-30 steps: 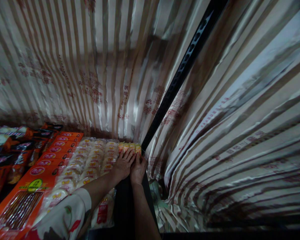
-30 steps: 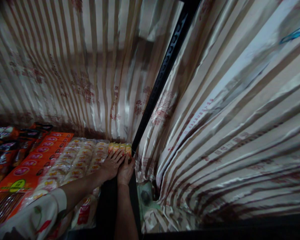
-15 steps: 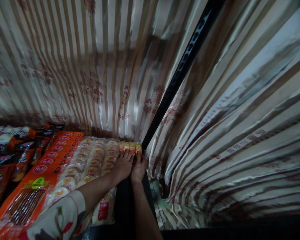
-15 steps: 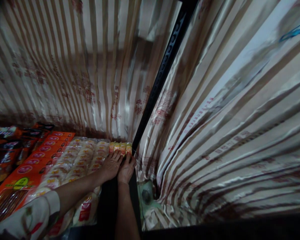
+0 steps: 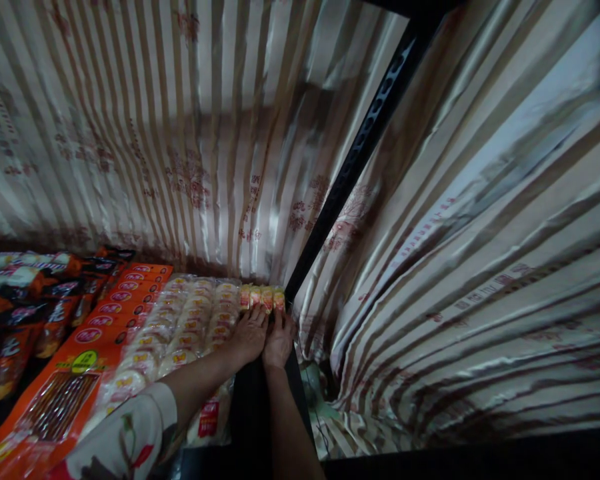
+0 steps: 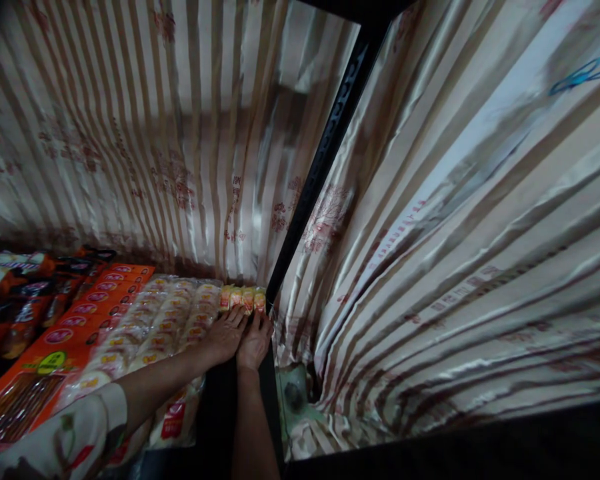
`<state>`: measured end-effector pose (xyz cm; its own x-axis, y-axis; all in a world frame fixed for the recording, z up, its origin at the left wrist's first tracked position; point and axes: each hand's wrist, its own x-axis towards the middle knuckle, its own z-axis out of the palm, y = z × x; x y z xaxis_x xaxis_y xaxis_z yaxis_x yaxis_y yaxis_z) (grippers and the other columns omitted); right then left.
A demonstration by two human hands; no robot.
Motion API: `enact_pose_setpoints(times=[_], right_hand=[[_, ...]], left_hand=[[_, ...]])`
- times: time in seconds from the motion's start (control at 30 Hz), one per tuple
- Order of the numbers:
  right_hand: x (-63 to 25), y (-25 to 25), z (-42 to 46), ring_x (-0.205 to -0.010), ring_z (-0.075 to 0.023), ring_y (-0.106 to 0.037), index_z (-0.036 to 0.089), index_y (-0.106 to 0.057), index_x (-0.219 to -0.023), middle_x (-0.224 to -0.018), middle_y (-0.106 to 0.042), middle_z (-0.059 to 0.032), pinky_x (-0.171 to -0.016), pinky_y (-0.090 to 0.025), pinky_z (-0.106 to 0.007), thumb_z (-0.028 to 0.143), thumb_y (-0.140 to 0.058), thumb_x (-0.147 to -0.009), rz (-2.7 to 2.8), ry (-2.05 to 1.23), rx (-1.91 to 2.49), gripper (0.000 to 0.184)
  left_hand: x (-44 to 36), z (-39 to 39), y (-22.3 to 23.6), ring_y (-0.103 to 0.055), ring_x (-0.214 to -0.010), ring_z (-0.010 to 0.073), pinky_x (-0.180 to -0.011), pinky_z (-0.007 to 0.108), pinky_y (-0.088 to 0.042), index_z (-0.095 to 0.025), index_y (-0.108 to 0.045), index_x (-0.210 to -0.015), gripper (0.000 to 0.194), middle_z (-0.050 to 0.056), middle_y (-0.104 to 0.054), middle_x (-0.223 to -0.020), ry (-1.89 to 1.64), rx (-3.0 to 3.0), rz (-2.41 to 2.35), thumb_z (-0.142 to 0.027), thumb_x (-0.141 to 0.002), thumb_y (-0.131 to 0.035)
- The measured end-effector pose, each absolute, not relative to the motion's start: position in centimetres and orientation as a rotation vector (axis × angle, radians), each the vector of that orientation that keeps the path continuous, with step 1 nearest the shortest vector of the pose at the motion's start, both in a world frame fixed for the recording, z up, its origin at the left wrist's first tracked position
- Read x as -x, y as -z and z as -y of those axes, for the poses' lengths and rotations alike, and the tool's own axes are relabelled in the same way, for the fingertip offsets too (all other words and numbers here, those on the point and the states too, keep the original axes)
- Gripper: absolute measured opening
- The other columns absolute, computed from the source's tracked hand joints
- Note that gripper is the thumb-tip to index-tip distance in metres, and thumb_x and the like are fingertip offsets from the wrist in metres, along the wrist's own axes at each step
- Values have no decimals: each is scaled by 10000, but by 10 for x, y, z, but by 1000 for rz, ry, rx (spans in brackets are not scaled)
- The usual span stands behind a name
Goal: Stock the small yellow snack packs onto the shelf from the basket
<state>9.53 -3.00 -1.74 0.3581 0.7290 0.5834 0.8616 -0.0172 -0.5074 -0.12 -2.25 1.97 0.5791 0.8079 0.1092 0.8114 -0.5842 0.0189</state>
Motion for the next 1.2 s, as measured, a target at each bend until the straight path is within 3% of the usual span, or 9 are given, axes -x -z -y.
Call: enact_pose_setpoints(times=[0.57,0.83,1.2], right_hand=[[-96,22,30,-1034,-243,-450,161,-581,-1155,-1091,-516,-148,-845,-406,-388,307,-381,-854,1386,148,1667,390],[-94,28,44,-1039,-210,-474,112,-575,-1128,-1077,-533,-142,-895,-403,-352,218,-307,-830,1334,13,1592,414],[-80,15,91,-950,-191,-540,130,-620,-1034,-1044,-541,-135,-864,-439,-319,179,-364,-778,1336,-96,1604,366]], left_hand=[[3,26,-31,-183,-1354,238,-1047,444,-281,-86,-456,-1265,436,147,-285,-1437,160,2805,1391,-139,-883,-253],[0,43,-44,-239,-1338,188,-1062,340,-287,-95,-448,-1271,426,117,-304,-1435,112,2856,1508,-116,-894,-250],[12,89,-50,-399,-1245,207,-1012,350,-357,-78,-459,-1253,435,144,-496,-1293,173,2875,1461,-82,-857,-280]])
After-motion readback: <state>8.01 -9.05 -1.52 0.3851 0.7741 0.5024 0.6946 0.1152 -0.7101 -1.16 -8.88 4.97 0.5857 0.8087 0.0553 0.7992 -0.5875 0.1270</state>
